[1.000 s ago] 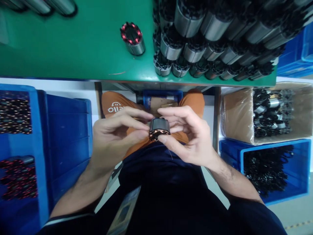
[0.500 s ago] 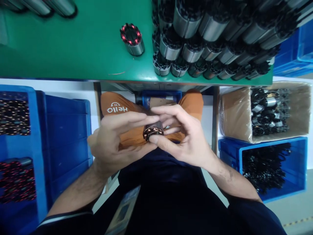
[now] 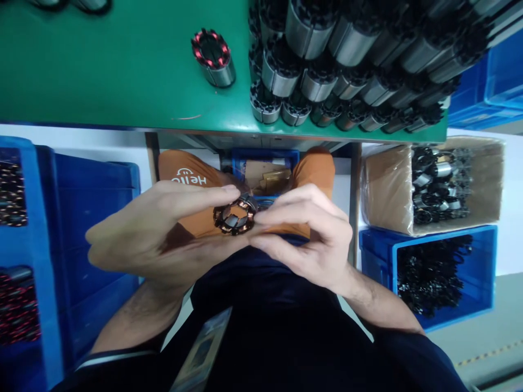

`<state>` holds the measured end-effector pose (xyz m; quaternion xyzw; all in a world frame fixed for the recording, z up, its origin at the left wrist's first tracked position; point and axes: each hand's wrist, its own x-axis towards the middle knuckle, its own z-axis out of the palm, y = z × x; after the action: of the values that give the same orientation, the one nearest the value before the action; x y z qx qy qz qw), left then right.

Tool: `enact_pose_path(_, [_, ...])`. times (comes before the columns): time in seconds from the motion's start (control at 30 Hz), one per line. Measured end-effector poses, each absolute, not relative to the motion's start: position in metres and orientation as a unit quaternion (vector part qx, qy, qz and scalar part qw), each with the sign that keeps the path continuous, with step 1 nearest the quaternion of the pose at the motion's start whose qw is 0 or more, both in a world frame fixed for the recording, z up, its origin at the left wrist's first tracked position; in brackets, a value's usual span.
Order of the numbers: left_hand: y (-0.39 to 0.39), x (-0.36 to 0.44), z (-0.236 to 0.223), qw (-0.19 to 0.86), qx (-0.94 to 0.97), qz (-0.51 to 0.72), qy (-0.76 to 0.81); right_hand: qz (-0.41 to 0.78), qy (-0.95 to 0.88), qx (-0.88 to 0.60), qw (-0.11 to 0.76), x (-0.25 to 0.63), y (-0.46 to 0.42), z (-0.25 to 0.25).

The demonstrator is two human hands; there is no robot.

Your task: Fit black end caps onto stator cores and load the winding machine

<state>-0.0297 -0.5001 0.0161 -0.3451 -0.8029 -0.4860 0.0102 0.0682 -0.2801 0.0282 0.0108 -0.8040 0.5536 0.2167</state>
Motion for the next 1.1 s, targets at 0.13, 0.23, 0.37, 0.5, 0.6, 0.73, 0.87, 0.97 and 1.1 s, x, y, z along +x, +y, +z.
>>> enact_pose_path(0.13, [-0.492, -0.029, 0.015, 0.054, -0.321, -0.502, -0.801, 0.536, -0.816, 0.016, 0.214, 0.065, -0.276, 0.034])
enact_pose_path(0.23, [-0.482, -0.032, 0.018, 0.107, -0.346, -0.52, -0.774, 0.53, -0.817, 0.004, 0.226, 0.062, -0.272, 0.036])
enact_pose_path(0.37, [-0.475, -0.034, 0.018, 0.1, -0.394, -0.496, -0.768, 0.623, -0.751, -0.095, 0.198, 0.062, -0.282, 0.033])
enact_pose_path(0.5, [-0.475, -0.031, 0.01, 0.127, -0.396, -0.468, -0.78, 0.732, -0.651, -0.172, 0.106, 0.065, -0.302, 0.024])
enact_pose_path(0.6, [-0.472, -0.03, 0.002, 0.149, -0.406, -0.437, -0.789, 0.752, -0.624, -0.189, 0.098, 0.066, -0.31, 0.018])
enact_pose_path(0.73, [-0.467, -0.025, -0.003, 0.203, -0.391, -0.431, -0.787, 0.748, -0.632, -0.174, 0.104, 0.063, -0.307, 0.019])
enact_pose_path(0.87, [-0.474, -0.024, 0.007, 0.138, -0.393, -0.478, -0.773, 0.709, -0.696, -0.091, 0.068, 0.054, -0.283, 0.032])
enact_pose_path(0.97, [-0.48, -0.036, 0.011, -0.098, -0.363, -0.581, -0.722, 0.6, -0.797, 0.023, 0.06, 0.048, -0.258, 0.048])
enact_pose_path(1.1, [-0.485, -0.05, -0.006, -0.516, -0.24, -0.647, -0.507, 0.523, -0.849, 0.076, -0.019, 0.053, -0.238, 0.063])
